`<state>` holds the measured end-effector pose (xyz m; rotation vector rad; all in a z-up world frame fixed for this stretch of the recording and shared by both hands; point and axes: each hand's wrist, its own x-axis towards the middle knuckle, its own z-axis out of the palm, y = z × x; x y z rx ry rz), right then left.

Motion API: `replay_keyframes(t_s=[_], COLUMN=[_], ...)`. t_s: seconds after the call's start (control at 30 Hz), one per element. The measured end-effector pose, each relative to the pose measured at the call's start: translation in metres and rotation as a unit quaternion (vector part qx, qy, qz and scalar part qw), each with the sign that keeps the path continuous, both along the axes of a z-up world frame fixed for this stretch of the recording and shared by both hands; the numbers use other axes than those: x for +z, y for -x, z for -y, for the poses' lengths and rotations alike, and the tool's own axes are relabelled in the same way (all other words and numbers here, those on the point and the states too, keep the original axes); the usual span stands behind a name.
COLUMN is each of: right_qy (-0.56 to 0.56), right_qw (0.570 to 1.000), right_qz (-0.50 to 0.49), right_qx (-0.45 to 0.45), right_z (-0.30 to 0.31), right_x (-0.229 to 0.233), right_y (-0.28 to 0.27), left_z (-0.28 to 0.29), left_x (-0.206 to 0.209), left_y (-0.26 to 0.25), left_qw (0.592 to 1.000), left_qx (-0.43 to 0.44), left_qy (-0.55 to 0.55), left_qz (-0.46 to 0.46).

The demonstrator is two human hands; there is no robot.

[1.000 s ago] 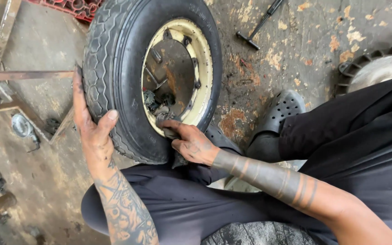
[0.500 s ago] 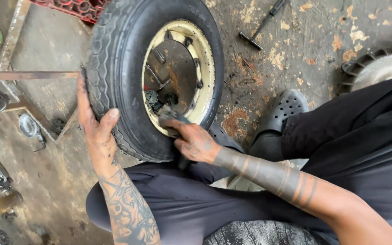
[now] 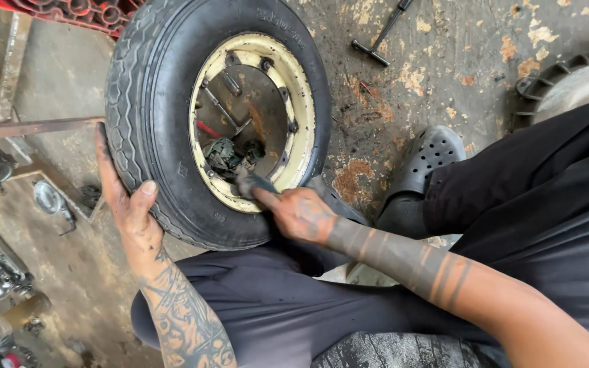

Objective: Cleaning the inner rim of a motorcycle tire by scraping off debris and wiping it with a rag

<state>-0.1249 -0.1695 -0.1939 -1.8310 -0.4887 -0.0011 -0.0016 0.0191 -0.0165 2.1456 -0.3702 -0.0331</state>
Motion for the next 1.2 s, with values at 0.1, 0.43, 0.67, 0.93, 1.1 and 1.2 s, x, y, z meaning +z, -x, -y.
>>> replay_keyframes(t_s=[0.1, 0.43, 0.67, 0.93, 1.1, 1.2], right_qy=[-0.012, -0.352, -0.309, -0.158, -0.104, -0.065], right_qw=[0.998, 0.886, 0.923, 0.985, 0.995, 0.998], right_qz=[-0.061, -0.291, -0.217, 0.005, -0.001, -0.022], right_qx=[-0.004, -0.078, -0.066, -0.073, -0.001, 0.015], right_z=[0.001, -0.037, -0.002, -0.033, -0.026, -0.020], right_x=[-0.011, 0.063, 0.045, 0.040, 0.038, 0.030], right_y=[-0.003, -0.035, -0.073, -0.087, -0.084, -0.088], left_z=[-0.001, 0.007, 0.001, -0.005, -0.024, -0.018], left_x=[-0.002, 0.003, 0.001, -0.002, -0.012, -0.006], left_y=[-0.005, -0.005, -0.012, -0.011, -0.015, -0.012], left_qw=[1.000, 1.000, 0.995, 0.991, 0.991, 0.989], left_qx=[-0.002, -0.002, 0.007, 0.024, 0.018, 0.048], left_qy=[-0.017, -0.018, 0.066, 0.084, 0.101, 0.094], left_qz=[0.011, -0.001, -0.075, -0.101, -0.090, -0.108])
